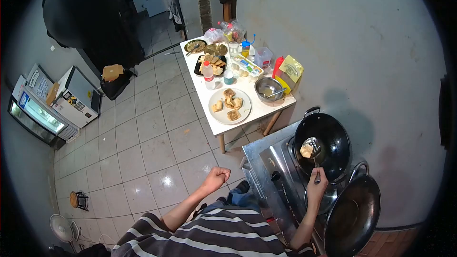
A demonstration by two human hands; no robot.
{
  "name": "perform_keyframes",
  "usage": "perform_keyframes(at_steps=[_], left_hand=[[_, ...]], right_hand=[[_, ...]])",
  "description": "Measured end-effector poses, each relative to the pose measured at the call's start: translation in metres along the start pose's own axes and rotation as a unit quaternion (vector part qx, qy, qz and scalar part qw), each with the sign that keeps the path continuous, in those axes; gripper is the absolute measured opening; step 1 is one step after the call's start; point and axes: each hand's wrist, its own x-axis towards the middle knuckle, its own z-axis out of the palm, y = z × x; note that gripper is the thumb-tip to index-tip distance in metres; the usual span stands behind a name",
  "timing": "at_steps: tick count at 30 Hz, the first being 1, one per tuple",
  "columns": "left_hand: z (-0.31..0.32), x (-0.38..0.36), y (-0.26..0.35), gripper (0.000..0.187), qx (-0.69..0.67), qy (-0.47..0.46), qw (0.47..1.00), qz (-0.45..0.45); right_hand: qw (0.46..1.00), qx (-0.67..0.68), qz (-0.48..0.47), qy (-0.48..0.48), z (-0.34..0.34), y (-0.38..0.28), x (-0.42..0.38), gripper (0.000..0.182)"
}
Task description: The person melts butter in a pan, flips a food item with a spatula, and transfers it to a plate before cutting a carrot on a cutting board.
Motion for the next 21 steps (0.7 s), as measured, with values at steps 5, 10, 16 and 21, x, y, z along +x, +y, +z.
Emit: perform_keyframes(at_steps=[5,10,16,21], left_hand=[[0.012,-0.044,-0.007,0.012,-0.048,0.004,0.999,-0.013],[0.037,-0.06,-0.023,0.015,-0.067,0.0,0.997,-0.023],[0.073,-0.034,-0.002,0.015,-0.096,-0.019,0.993,-0.063],[0.112,-0.009,0.014,0.018,-0.083,-0.073,0.994,-0.01]], right_hand=[[1.0,-0.007,-0.012,0.011,-0.005,0.003,-0.01,0.023],[1.0,0.017,-0.025,0.006,-0.012,0.01,-0.014,0.018],[0.999,0.033,0.001,-0.017,-0.024,0.017,-0.003,0.02],[0.996,0.091,0.001,-0.007,-0.023,0.023,-0.011,0.02]])
